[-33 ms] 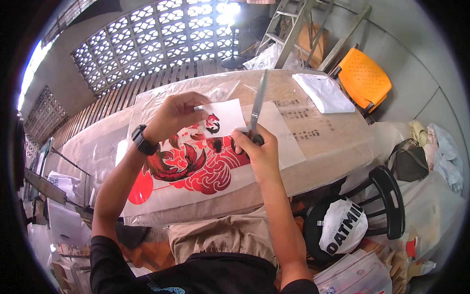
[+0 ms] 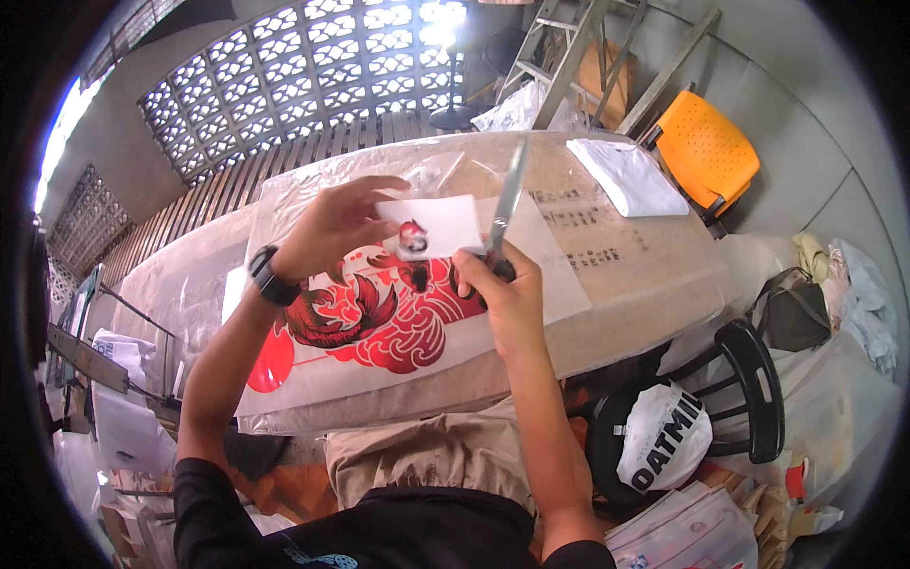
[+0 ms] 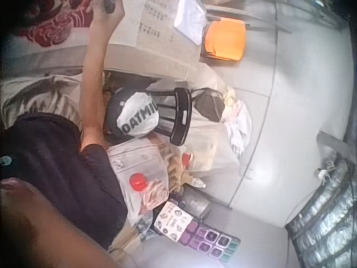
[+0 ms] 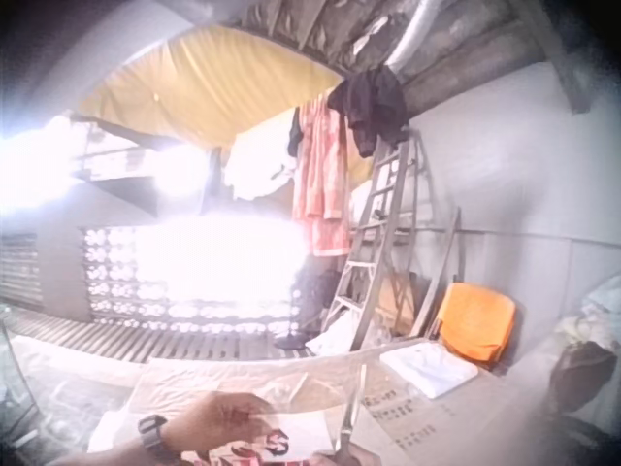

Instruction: The person uses scissors to cut around various printed designs on transparent film, separating them from the larger sheet and each other on a table.

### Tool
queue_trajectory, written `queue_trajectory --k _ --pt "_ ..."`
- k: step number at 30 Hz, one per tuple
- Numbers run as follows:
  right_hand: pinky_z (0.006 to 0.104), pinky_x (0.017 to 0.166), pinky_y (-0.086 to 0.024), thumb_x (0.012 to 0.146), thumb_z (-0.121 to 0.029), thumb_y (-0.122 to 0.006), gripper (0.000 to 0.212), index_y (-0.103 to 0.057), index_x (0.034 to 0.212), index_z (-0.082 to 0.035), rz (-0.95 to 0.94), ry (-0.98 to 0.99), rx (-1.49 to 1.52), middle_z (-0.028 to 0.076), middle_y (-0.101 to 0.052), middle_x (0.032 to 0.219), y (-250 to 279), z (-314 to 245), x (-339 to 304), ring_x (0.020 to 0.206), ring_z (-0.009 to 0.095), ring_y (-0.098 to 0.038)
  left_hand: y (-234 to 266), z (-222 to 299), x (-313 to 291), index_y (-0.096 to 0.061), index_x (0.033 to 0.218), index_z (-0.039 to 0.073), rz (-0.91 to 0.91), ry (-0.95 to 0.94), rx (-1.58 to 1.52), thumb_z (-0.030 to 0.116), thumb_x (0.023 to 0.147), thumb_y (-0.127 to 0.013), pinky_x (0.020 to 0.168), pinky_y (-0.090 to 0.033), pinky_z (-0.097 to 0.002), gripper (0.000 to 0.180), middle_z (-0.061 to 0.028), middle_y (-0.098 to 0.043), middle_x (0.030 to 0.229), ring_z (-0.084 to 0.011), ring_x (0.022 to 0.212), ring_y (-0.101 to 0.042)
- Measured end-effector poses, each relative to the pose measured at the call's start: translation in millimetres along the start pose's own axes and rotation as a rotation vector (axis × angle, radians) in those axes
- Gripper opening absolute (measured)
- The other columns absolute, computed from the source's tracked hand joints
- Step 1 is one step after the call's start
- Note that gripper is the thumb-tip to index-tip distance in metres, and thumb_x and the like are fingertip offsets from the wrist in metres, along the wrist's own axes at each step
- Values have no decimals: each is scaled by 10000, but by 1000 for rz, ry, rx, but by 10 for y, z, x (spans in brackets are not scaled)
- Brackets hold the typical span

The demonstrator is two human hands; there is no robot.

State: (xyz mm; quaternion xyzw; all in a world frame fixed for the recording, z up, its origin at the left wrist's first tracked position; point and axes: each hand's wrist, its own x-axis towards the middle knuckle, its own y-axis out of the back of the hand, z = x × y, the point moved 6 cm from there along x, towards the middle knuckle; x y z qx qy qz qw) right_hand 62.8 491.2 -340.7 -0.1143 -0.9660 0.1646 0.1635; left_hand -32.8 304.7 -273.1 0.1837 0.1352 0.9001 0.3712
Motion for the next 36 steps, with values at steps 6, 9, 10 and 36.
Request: queue_trajectory --k 6,9,10,36 --pt "265 549 -414 901 -108 -700 94 -649 908 -29 212 -130 242 23 -589 703 388 -17 -236 602 128 -559 -127 -804 -859 -340 1510 131 -31 223 1026 556 885 -645 1162 -202 -598 816 -263 -336 1527 -451 1443 -259" --pt "277 558 -418 916 -119 -688 102 -640 914 -30 252 -184 253 21 -572 707 390 3 -286 596 133 -543 -17 -1087 -810 -305 1531 160 -142 215 960 589 853 -659 1166 -130 -637 877 -222 -243 1587 -453 1481 -145" --pt "280 564 -419 921 -121 -683 104 -637 919 -28 248 -187 299 20 -567 711 350 5 -299 595 135 -536 51 -1121 -733 -309 1529 152 -142 165 939 585 847 -668 1169 -128 -633 884 -219 -254 1584 -450 1482 -146" --pt "289 902 -487 913 -143 -685 617 -431 1448 30 -220 -101 -120 86 -587 1074 16 140 -1199 1022 168 -587 -403 372 -803 -635 1248 -32 826 -512 41 -97 782 -733 758 -498 -226 480 -118 -578 1249 -122 1020 -603"
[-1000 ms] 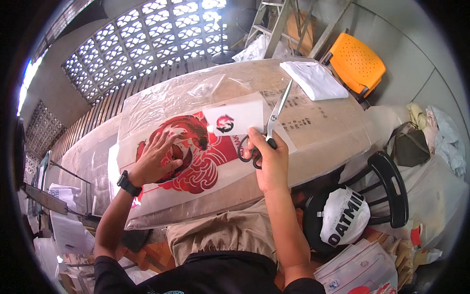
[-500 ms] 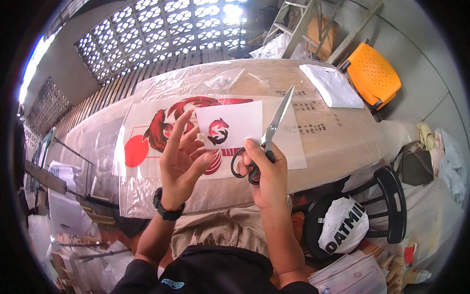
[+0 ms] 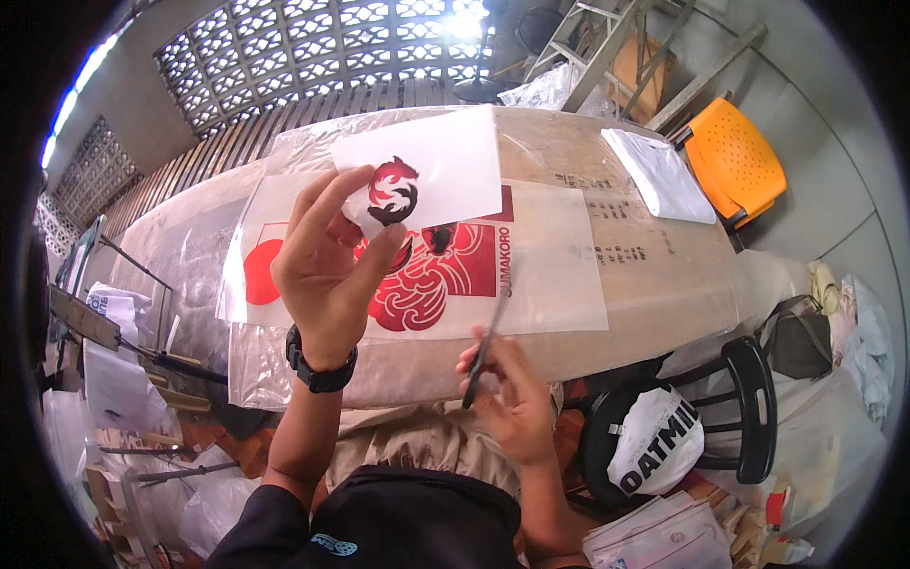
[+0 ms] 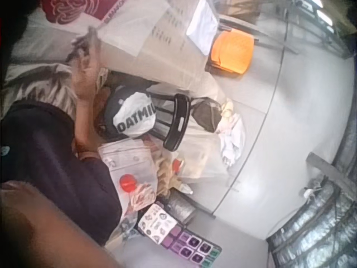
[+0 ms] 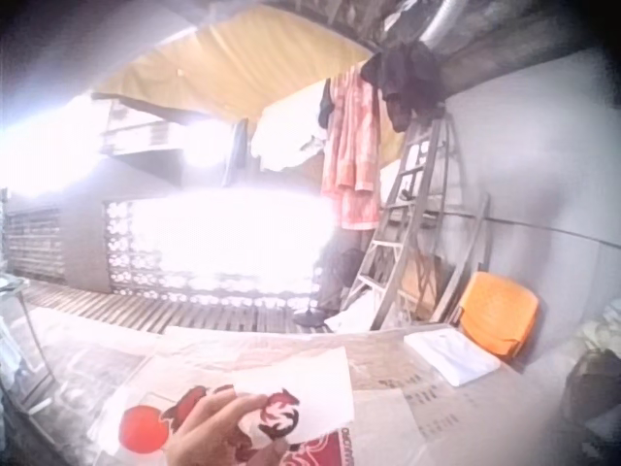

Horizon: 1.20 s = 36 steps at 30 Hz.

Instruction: The person uses scissors to cut around various printed designs on transparent film, separating them from the larger sheet and each other on a table.

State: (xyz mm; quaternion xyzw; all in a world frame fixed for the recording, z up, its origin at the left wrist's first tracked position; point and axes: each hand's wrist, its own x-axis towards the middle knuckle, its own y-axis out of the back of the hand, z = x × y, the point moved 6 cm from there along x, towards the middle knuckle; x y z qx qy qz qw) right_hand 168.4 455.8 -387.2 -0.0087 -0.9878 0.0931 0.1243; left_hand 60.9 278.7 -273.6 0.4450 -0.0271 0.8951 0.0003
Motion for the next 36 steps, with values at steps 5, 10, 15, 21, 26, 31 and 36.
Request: queue_trajectory --k 5,10,15,21,26,31,36 --pt "288 812 -500 728 -192 -873 621 -578 1236 10 -70 6 -46 83 -589 974 -279 138 -131 886 164 -611 165 41 -16 -628 1240 -52 45 2 -64 -121 778 -719 770 -509 -228 476 -126 -570 1247 -126 1024 -609" --pt "280 753 -497 606 -632 -839 882 -570 1159 0 -218 116 -280 80 -626 952 -590 89 -49 799 147 -642 322 170 -57 -598 1263 -66 49 24 -91 -121 783 -723 777 -573 -259 500 -155 -554 1264 -177 1061 -635" --pt "236 645 -457 791 -410 -833 592 -577 1128 3 -136 187 -275 90 -660 889 -698 -12 77 748 126 -646 338 289 -58 -577 1276 -82 63 14 -57 -132 771 -729 835 -598 -283 530 -181 -521 1292 -221 1073 -647" --pt "199 607 -403 859 -232 -757 428 -604 1156 36 -70 382 -354 19 -636 735 -780 -326 278 662 71 -587 291 383 -76 -565 1291 -89 66 -18 -73 -148 754 -724 831 -606 -277 564 -186 -503 1302 -225 1080 -640" --pt "184 583 -383 873 -216 -750 390 -626 1126 53 -17 445 -433 17 -622 722 -749 -347 310 632 51 -544 267 371 -75 -503 1330 -129 -11 -77 2 -138 752 -739 819 -620 -302 624 -218 -461 1366 -252 1097 -635" --pt "210 588 -435 850 -178 -754 375 -619 1106 61 -18 456 -470 54 -644 779 -748 -361 302 632 82 -574 244 377 -76 -498 1333 -131 -33 -54 -8 -143 744 -739 815 -618 -296 636 -219 -464 1367 -253 1098 -633" --pt "270 602 -527 786 -81 -771 380 -608 1088 81 -5 479 -507 126 -698 887 -708 -344 295 621 147 -646 194 373 -88 -585 1294 -63 31 -2 -34 -156 732 -733 806 -605 -255 590 -166 -524 1291 -176 1037 -640"
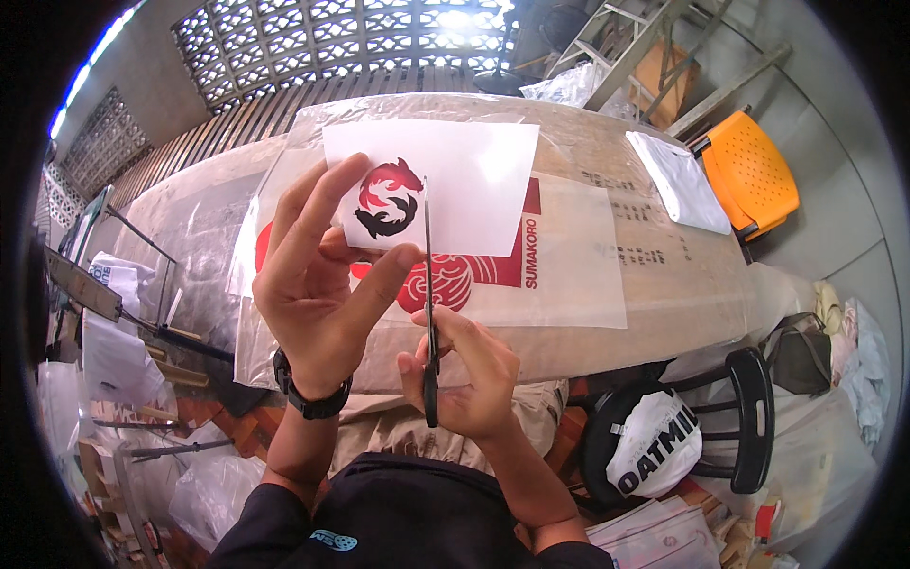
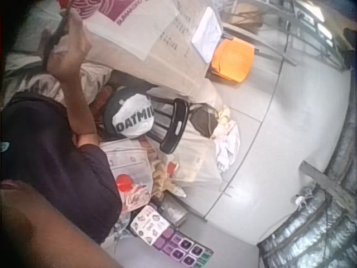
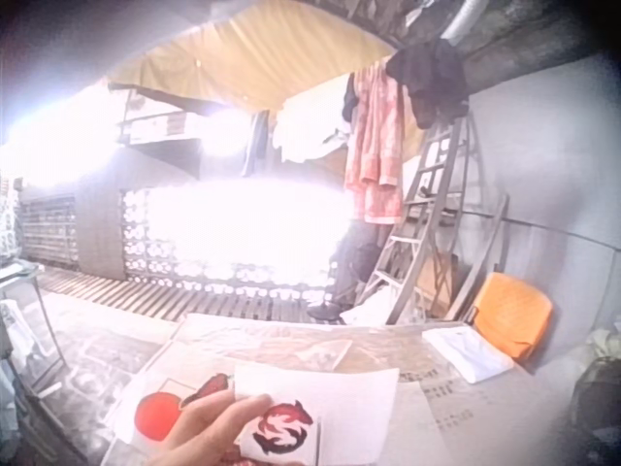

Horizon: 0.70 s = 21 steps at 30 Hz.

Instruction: The person uses scissors to cut around various printed designs on transparent film, separating them from the larger sheet and each other on a table.

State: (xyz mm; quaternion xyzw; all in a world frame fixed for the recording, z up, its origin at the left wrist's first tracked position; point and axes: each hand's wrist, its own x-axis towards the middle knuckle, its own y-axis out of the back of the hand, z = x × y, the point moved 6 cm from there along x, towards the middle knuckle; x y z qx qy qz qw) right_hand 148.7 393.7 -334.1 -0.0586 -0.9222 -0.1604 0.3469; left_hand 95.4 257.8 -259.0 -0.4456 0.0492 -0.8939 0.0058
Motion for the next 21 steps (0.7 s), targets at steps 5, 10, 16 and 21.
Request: queue_trajectory --k 5,10,16,21 --pt "268 603 -525 786 -86 -771 368 -610 1072 81 27 0 -17 120 -694 866 35 21 -14 609 147 -642 -39 -20 -5 -590 1297 -52 -6 35 -19 -154 725 -740 791 -602 -243 600 -163 -534 1287 -157 1031 -634" --pt "269 599 -523 780 -76 -769 353 -618 1057 82 33 -1 -35 111 -684 808 61 39 -17 602 146 -641 -78 -31 -8 -594 1297 -45 -8 57 -20 -148 724 -747 794 -597 -243 602 -163 -534 1291 -151 1040 -622" --pt "266 599 -525 765 -44 -764 351 -618 1057 86 77 -7 -33 116 -685 806 106 83 -80 595 146 -639 -145 -44 -24 -612 1285 -39 4 93 -50 -130 706 -768 825 -560 -268 606 -163 -561 1271 -169 1058 -615" --pt "262 598 -529 753 -16 -765 356 -617 1060 89 125 -8 -80 120 -692 823 169 84 -147 593 146 -633 -202 -41 -35 -624 1278 -31 -15 70 12 -112 695 -782 816 -533 -265 610 -156 -582 1254 -165 1037 -614"
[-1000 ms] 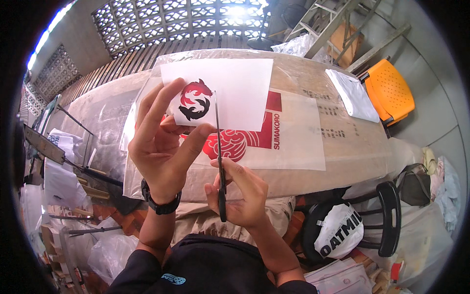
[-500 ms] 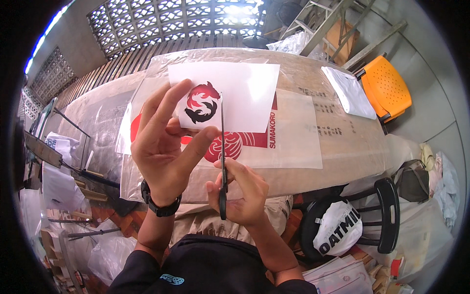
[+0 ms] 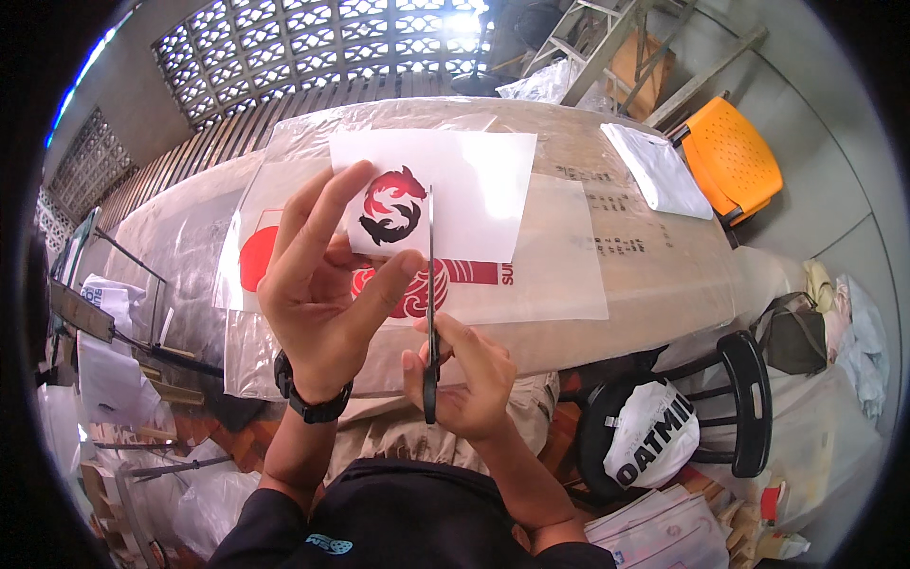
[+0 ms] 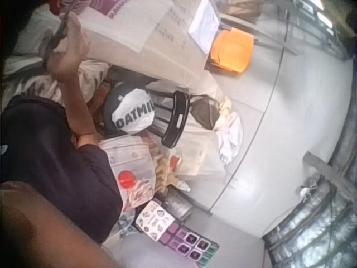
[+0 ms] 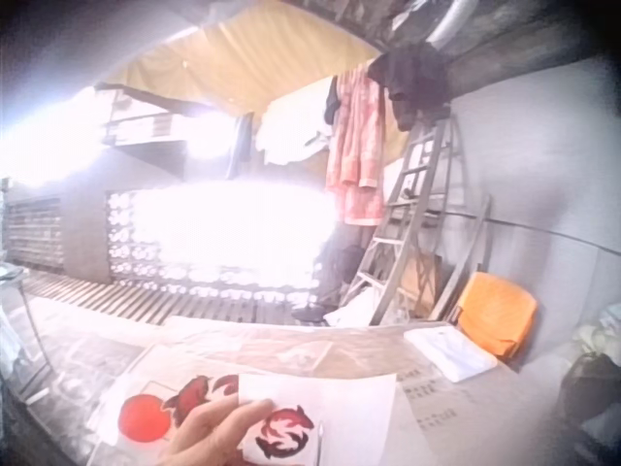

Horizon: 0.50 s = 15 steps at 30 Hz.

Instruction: The person uses scissors to cut around various printed designs on transparent film, separating them from the larger sheet and each other on a table.

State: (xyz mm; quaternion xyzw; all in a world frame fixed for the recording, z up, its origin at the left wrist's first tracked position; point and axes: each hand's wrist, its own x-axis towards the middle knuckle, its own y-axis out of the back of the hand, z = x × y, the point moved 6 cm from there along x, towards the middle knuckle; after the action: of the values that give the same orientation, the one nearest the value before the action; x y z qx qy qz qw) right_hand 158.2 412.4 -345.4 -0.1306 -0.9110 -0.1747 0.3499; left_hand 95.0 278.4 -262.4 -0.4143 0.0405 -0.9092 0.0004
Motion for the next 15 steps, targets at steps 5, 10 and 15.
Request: queue_trajectory --k 5,10,15 --pt "264 596 -533 754 -17 -771 359 -617 1061 88 38 13 -25 123 -695 828 87 15 -47 592 149 -633 -103 13 -20 -626 1277 -28 -5 13 -34 -107 692 -785 820 -529 -265 612 -153 -583 1255 -161 1023 -618" --pt "274 596 -541 765 -15 -772 356 -612 1069 80 50 -27 -90 132 -695 837 250 43 -175 604 160 -648 -271 -29 -97 -608 1292 -36 -102 10 25 -133 711 -756 802 -555 -244 607 -156 -551 1297 -148 1034 -624" --pt "287 599 -546 783 -10 -766 351 -603 1080 78 98 -114 -121 132 -690 840 441 143 -341 612 163 -656 -576 -70 -194 -598 1299 -32 -155 57 -92 -139 728 -728 774 -591 -238 595 -154 -538 1313 -142 1051 -623"
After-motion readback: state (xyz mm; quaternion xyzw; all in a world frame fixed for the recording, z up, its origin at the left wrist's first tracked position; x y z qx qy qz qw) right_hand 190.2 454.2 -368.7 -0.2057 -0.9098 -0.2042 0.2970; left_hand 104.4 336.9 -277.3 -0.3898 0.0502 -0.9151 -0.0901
